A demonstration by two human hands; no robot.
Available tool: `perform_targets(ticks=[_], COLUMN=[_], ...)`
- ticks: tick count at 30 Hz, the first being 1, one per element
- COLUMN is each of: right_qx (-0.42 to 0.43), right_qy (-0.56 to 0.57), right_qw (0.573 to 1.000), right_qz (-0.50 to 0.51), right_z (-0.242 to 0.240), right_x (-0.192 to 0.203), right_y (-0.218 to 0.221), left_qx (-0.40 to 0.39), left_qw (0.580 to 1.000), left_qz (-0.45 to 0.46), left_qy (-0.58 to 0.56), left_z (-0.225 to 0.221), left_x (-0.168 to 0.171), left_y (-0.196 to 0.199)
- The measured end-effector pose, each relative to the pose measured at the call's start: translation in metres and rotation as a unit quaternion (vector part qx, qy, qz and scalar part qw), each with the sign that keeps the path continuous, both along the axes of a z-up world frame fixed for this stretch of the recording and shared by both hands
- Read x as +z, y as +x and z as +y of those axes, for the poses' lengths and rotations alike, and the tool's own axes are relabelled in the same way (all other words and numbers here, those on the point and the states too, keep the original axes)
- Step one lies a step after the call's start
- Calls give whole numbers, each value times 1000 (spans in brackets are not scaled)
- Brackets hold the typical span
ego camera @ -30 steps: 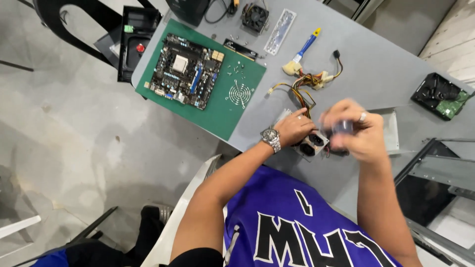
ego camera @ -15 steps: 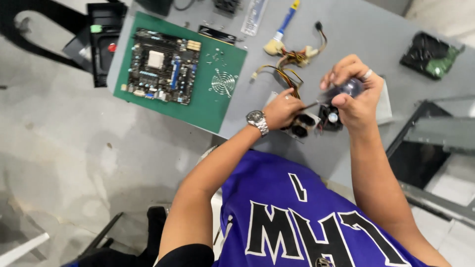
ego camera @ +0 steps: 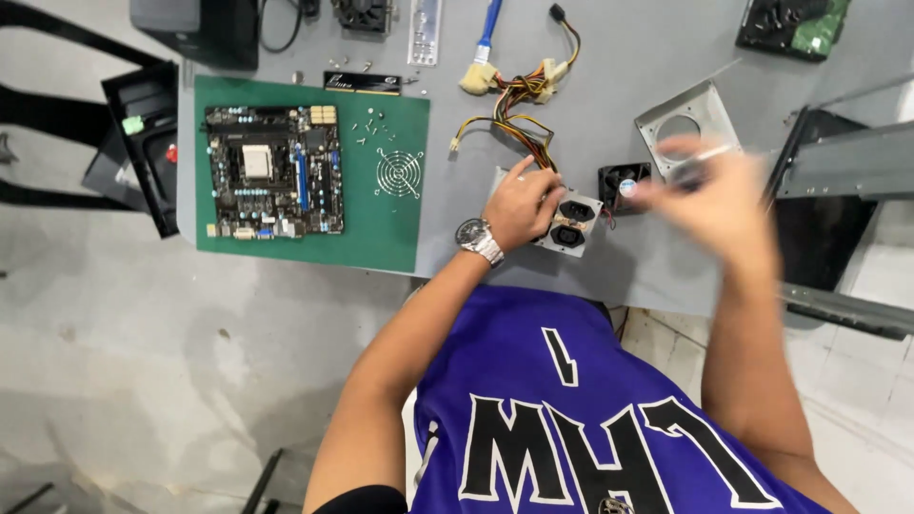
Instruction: Cleaning a heatsink with a brush and reassembling a computer power supply unit using a screwdriver.
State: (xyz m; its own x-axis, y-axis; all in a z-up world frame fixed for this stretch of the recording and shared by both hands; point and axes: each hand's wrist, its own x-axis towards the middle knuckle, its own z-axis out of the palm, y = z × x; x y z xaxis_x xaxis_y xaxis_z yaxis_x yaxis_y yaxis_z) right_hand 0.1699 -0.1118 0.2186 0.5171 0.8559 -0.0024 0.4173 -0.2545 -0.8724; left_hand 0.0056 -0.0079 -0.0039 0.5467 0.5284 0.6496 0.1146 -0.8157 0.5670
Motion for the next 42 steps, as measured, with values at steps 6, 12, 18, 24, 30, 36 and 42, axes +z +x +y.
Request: perform_targets(ticks=[6,12,18,24,30,36,42], right_qx=[17,-63,-51,-44,26,88,58], right_qy=[-183,-191,-245,-111,309,408,412], right_qw=[978,974,961,974,946,884,882], right_qz=[-100,-104,-119,-193,91,211,223], right_z=[-25,-30,-19,-14,6,35,44], right_x=[-113,-144,-130,-70,42,6,-9], right_y=[-46,-44,-43,-42,-78,-94,-93], left_qx=[19,119,-62,3,-3,21,33], left_qw=[695,532,901,801,836,837,833], left_qz=[-305,-254,55,190,237,233,242], left_qy=[-651,-799,-426,-567,-495,-494,-496], left_z=[34,52,21,18,17,14,15], left_x=[53,-9,-25,45,57,53,49], left_y=[-24,-80,-67,-60,-58,-56,-55])
